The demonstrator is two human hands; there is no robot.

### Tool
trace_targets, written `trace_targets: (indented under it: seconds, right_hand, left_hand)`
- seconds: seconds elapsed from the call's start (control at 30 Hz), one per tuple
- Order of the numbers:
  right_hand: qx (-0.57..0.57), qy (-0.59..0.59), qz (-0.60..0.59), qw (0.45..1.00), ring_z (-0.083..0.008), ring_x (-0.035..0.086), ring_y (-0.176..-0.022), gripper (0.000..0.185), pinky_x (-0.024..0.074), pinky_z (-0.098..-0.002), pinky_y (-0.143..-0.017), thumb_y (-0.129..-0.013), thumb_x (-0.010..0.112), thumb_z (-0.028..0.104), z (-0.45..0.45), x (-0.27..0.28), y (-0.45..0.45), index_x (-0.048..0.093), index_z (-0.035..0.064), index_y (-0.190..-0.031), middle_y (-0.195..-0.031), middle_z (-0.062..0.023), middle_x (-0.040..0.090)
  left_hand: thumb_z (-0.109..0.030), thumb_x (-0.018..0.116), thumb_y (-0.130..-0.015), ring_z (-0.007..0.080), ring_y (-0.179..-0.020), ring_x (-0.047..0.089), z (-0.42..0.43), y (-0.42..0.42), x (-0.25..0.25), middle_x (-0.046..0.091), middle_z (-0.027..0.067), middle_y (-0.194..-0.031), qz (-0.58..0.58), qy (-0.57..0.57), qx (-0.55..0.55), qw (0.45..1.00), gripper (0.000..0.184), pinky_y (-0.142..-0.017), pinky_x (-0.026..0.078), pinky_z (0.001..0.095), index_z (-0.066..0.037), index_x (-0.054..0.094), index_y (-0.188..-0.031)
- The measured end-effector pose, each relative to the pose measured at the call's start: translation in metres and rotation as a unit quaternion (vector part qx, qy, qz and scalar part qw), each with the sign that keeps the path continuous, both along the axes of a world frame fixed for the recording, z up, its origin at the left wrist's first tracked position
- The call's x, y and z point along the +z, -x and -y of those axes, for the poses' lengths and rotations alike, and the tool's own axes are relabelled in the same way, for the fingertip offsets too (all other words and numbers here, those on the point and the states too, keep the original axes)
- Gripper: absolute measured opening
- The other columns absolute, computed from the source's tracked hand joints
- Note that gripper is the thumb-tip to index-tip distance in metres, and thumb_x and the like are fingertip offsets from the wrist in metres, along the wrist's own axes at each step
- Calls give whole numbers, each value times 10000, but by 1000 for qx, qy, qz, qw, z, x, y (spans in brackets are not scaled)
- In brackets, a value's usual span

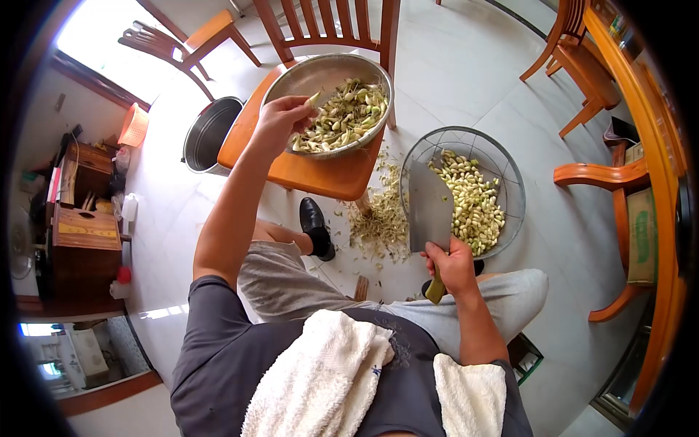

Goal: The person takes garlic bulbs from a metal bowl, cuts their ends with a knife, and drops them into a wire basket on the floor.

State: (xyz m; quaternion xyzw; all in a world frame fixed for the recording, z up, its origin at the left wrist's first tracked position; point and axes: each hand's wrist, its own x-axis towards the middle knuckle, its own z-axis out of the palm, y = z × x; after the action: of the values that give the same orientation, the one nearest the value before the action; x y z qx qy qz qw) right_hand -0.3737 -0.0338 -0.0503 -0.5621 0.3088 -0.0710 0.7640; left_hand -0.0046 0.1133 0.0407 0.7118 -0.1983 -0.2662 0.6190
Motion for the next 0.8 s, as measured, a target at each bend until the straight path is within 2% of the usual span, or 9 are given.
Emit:
trace_targets:
  seconds: [0.07, 0.13, 0.17, 0.2, 0.3, 0.4, 0.53, 0.8]
  right_hand:
    - [-2, 34, 18, 999, -68, 513, -538, 99, 412, -213, -456, -871, 600, 103, -3, 3, 0, 617, 9, -842, -687, -30, 595]
    - [-29, 177, 39, 983, -115, 542, -575, 88, 431, -262, -517, -855, 598, 81, -6, -5, -1, 623, -3, -861, -686, -51, 596]
    - [-42, 247, 46, 967, -139, 556, -594, 88, 440, -286, -548, -846, 598, 70, -8, -9, 0, 626, -10, -871, -686, -61, 596]
    - [-26, 345, 41, 937, -210, 579, -642, 112, 447, -313, -590, -830, 597, 50, -8, 7, -1, 630, 2, -926, -717, -101, 589]
    - [-51, 446, 100, 888, -256, 579, -646, 137, 449, -312, -590, -824, 597, 41, -12, 8, -4, 635, 8, -952, -742, -125, 584]
    - [-22, 458, 102, 883, -274, 582, -656, 135, 460, -328, -602, -825, 599, 35, -14, 6, 0, 631, 1, -952, -770, -128, 588]
    - [0, 470, 101, 877, -288, 588, -672, 127, 466, -339, -606, -816, 607, 32, -18, 5, 2, 629, 5, -938, -786, -130, 596]
    - [15, 526, 79, 847, -307, 599, -706, 156, 479, -363, -617, -791, 600, 36, -24, -1, -2, 629, 34, -945, -823, -121, 601]
  left_hand:
    - [-70, 602, -870, 114, -658, 604, -10, 26, 1, 652, 101, -833, -94, 64, -26, 993, 289, -567, 490, 217, 54, 544, -1124]
    - [-32, 585, -868, 148, -672, 621, -14, 66, 3, 637, 107, -845, -195, 120, -19, 973, 201, -578, 503, 226, 39, 560, -1055]
    - [-35, 585, -869, 149, -680, 618, -19, 81, -2, 633, 110, -857, -228, 131, -50, 963, 190, -580, 501, 232, 35, 560, -1044]
    - [-43, 582, -874, 145, -680, 614, -21, 100, -7, 632, 108, -853, -269, 142, -64, 950, 187, -576, 496, 233, 30, 561, -1044]
    - [-73, 581, -890, 133, -646, 585, -20, 142, -27, 623, 84, -813, -351, 158, -83, 919, 135, -539, 464, 232, 13, 578, -993]
    - [-57, 623, -865, 120, -596, 561, -18, 171, -47, 620, 76, -760, -318, 139, -66, 936, 120, -512, 439, 230, 22, 585, -947]
    - [-65, 685, -825, 82, -551, 532, -16, 189, -61, 608, 33, -703, -166, 32, -31, 985, 153, -502, 433, 219, 19, 585, -904]
    - [-60, 692, -814, 64, -597, 559, -12, 197, -75, 622, 29, -730, -93, 6, -27, 995, 157, -530, 458, 204, 14, 586, -902]
